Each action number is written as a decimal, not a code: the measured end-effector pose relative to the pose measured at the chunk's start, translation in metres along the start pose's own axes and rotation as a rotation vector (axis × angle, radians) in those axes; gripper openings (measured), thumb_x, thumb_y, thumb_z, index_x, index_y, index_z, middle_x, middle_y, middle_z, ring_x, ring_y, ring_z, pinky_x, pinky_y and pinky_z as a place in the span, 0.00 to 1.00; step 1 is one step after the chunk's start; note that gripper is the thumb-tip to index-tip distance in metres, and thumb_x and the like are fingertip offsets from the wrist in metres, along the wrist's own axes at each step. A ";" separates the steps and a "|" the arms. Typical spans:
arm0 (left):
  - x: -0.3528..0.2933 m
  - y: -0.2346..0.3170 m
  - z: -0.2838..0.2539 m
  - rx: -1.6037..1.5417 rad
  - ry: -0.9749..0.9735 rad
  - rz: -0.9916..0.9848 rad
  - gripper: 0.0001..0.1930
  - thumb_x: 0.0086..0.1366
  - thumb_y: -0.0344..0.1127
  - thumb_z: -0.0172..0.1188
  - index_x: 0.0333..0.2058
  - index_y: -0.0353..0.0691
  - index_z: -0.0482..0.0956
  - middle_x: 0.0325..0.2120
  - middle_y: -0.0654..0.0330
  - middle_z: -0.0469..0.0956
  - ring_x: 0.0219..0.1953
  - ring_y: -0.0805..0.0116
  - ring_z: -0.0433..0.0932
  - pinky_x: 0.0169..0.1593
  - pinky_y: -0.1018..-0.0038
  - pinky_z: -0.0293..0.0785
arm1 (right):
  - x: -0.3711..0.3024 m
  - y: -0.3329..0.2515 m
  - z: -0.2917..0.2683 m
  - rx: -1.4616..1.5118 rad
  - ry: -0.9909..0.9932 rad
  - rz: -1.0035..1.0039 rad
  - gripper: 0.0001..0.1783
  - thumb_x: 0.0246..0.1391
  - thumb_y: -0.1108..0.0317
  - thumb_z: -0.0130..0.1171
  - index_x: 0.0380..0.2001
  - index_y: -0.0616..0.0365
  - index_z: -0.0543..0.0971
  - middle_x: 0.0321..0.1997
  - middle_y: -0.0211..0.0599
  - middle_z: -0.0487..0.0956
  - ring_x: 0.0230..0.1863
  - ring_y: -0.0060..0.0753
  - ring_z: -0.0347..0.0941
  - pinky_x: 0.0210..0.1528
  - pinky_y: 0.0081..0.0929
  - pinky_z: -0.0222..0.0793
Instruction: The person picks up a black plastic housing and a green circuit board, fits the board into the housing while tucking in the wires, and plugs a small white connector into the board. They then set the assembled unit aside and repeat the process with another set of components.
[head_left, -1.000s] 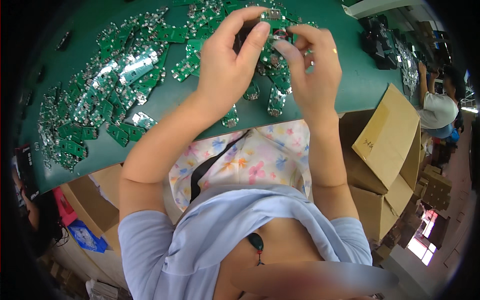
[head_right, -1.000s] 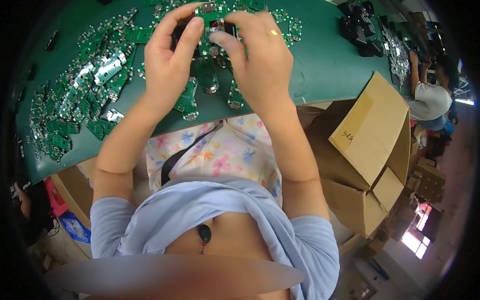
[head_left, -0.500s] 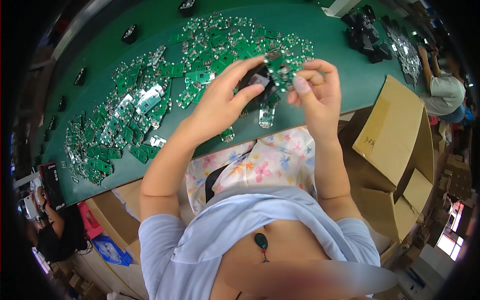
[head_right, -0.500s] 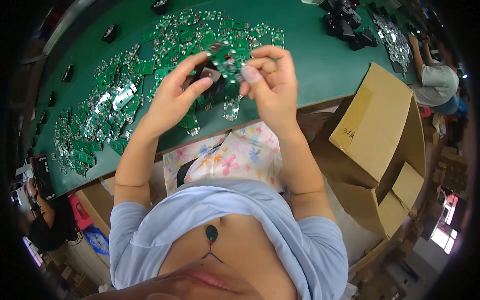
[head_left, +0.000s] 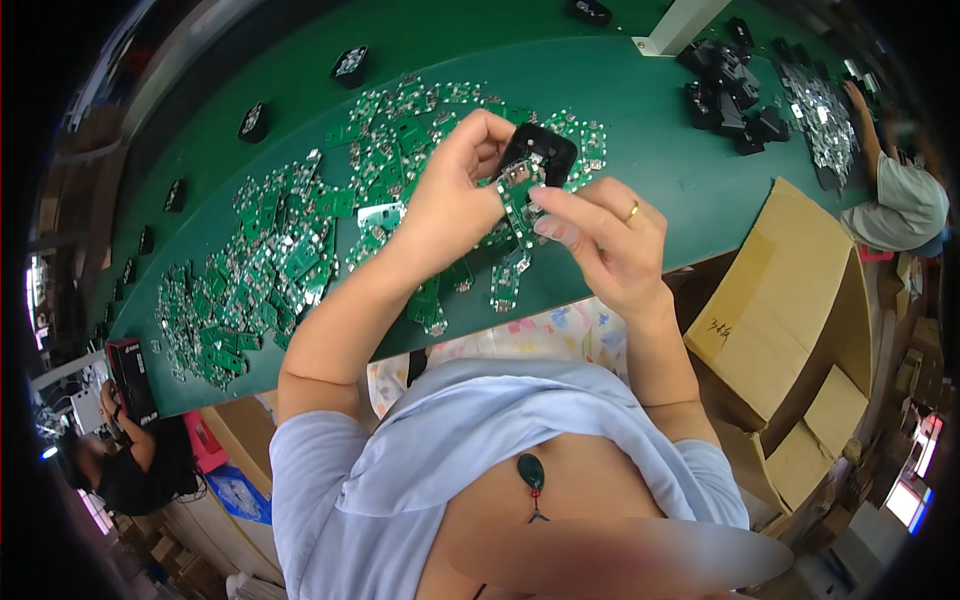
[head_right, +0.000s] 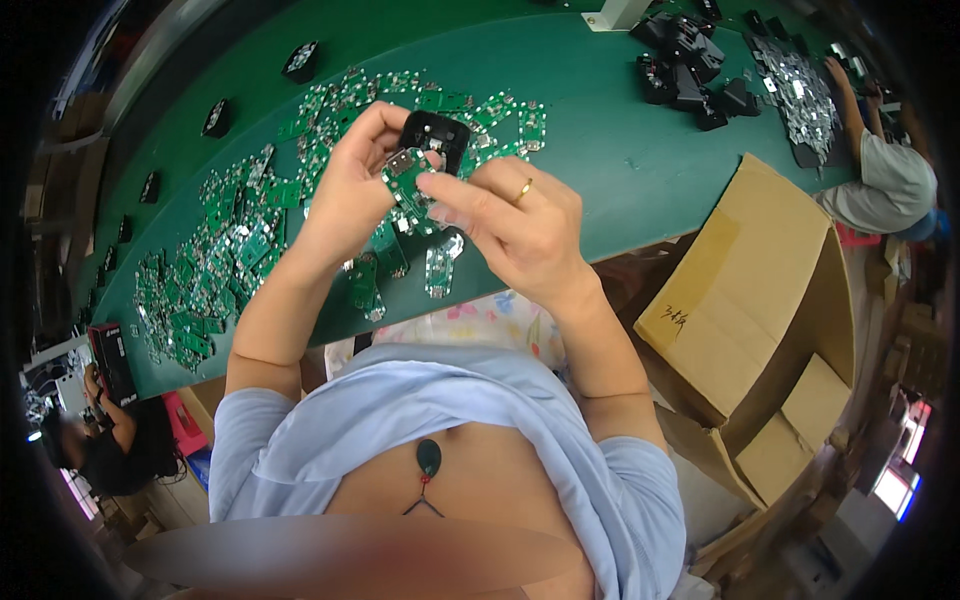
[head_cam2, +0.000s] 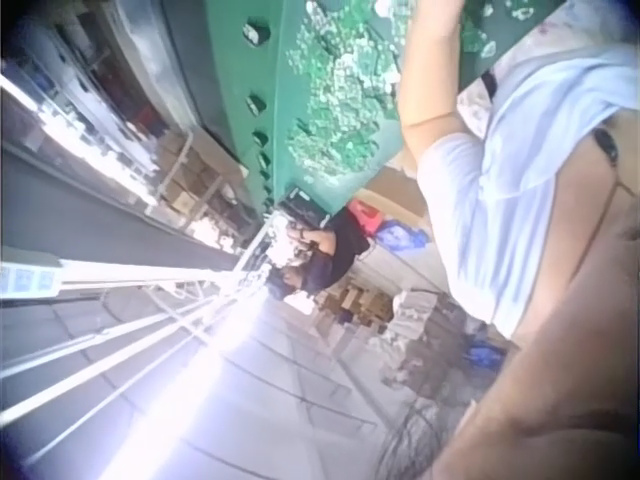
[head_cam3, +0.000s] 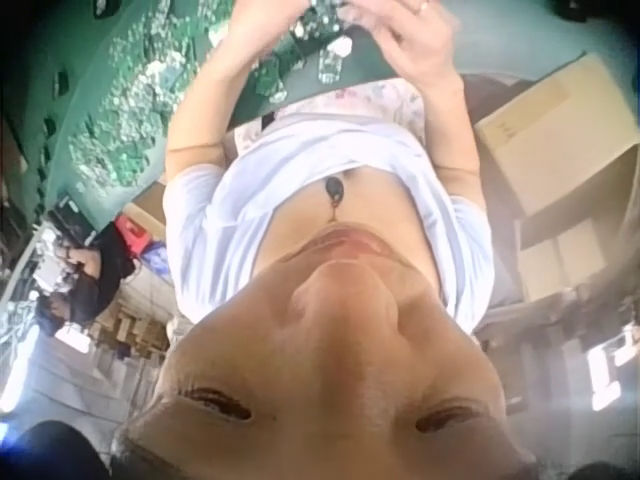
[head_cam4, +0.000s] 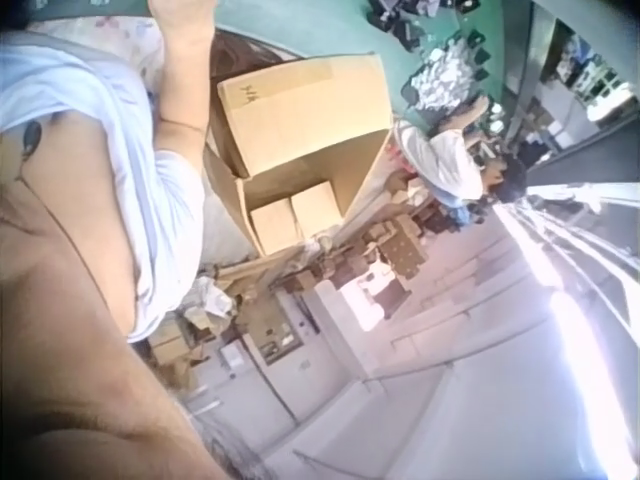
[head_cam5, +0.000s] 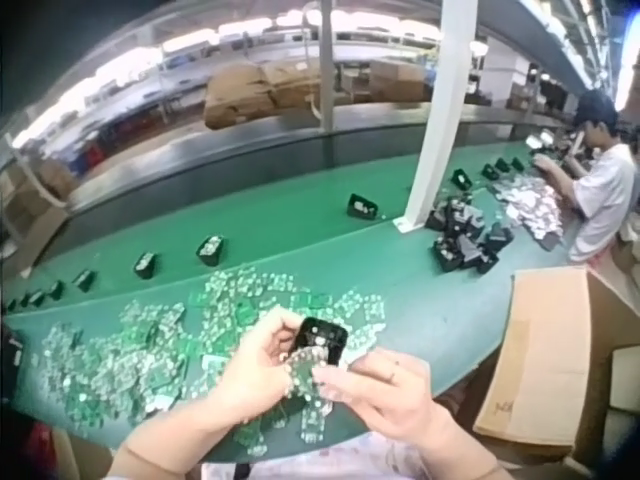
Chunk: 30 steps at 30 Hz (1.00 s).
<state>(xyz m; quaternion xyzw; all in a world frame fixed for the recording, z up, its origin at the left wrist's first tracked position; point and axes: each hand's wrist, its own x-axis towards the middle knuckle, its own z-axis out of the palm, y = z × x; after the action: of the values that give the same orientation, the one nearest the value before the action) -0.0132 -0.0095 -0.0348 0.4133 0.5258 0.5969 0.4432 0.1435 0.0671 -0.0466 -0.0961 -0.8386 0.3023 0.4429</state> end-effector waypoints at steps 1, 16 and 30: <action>0.002 -0.002 0.002 0.041 0.014 0.077 0.12 0.54 0.23 0.60 0.36 0.38 0.69 0.34 0.63 0.74 0.40 0.76 0.73 0.46 0.79 0.68 | 0.004 0.003 0.000 -0.023 0.022 -0.106 0.19 0.34 0.75 0.65 0.36 0.51 0.82 0.19 0.27 0.71 0.19 0.27 0.67 0.19 0.22 0.61; 0.018 0.002 -0.022 -0.037 0.011 -0.109 0.17 0.63 0.38 0.58 0.44 0.34 0.65 0.37 0.58 0.75 0.36 0.76 0.74 0.34 0.81 0.70 | 0.037 0.025 0.013 -0.298 0.098 -0.083 0.11 0.34 0.77 0.63 0.27 0.55 0.79 0.18 0.29 0.72 0.17 0.30 0.67 0.19 0.25 0.60; 0.018 -0.002 -0.014 -0.081 0.032 0.002 0.15 0.62 0.30 0.58 0.44 0.33 0.64 0.40 0.55 0.73 0.41 0.71 0.75 0.44 0.76 0.73 | 0.047 0.037 0.013 -0.421 -0.063 -0.148 0.11 0.33 0.73 0.59 0.27 0.52 0.78 0.22 0.25 0.71 0.20 0.26 0.67 0.19 0.24 0.59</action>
<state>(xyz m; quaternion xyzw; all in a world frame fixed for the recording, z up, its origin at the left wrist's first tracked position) -0.0309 0.0041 -0.0377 0.3859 0.5076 0.6249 0.4505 0.1020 0.1111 -0.0415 -0.1152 -0.9014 0.0900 0.4075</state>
